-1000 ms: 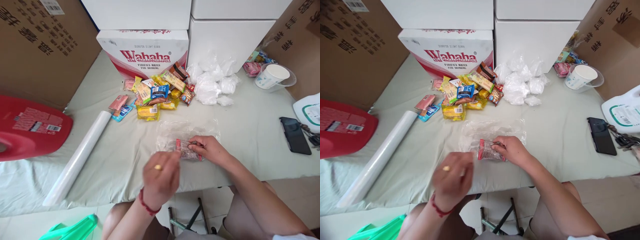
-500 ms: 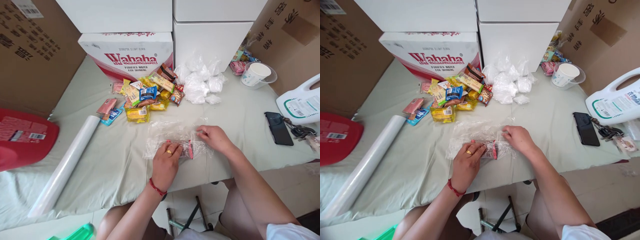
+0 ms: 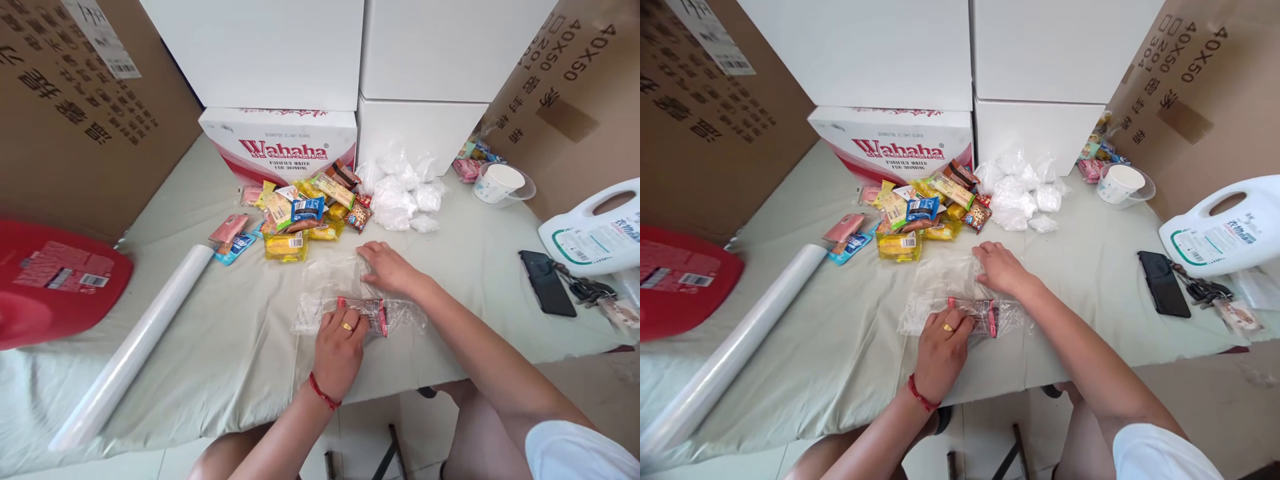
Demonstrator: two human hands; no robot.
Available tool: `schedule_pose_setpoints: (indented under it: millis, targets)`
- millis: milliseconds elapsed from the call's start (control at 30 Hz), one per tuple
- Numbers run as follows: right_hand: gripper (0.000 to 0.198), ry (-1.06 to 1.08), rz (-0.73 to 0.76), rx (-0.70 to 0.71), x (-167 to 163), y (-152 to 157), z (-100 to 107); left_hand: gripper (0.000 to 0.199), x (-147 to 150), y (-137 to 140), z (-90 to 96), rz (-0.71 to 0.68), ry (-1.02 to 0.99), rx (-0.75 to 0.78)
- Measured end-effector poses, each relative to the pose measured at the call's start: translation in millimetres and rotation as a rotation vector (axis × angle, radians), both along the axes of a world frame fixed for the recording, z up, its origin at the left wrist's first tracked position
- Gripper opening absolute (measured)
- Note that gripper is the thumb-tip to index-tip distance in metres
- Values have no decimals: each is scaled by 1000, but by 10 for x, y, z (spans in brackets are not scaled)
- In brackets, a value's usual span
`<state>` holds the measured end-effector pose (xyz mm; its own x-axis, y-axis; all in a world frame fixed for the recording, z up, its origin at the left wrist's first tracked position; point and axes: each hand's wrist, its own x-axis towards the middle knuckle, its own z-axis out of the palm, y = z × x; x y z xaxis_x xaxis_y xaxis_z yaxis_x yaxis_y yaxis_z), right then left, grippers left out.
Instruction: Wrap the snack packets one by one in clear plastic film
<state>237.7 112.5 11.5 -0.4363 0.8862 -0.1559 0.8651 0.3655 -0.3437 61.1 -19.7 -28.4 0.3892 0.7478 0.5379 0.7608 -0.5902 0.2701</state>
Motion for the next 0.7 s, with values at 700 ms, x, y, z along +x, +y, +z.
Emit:
schedule_pose_setpoints:
  millis: [700]
  targets:
    - [19,111,176,-137,-67,-338,472,32,13,-22,2,96,122,-42]
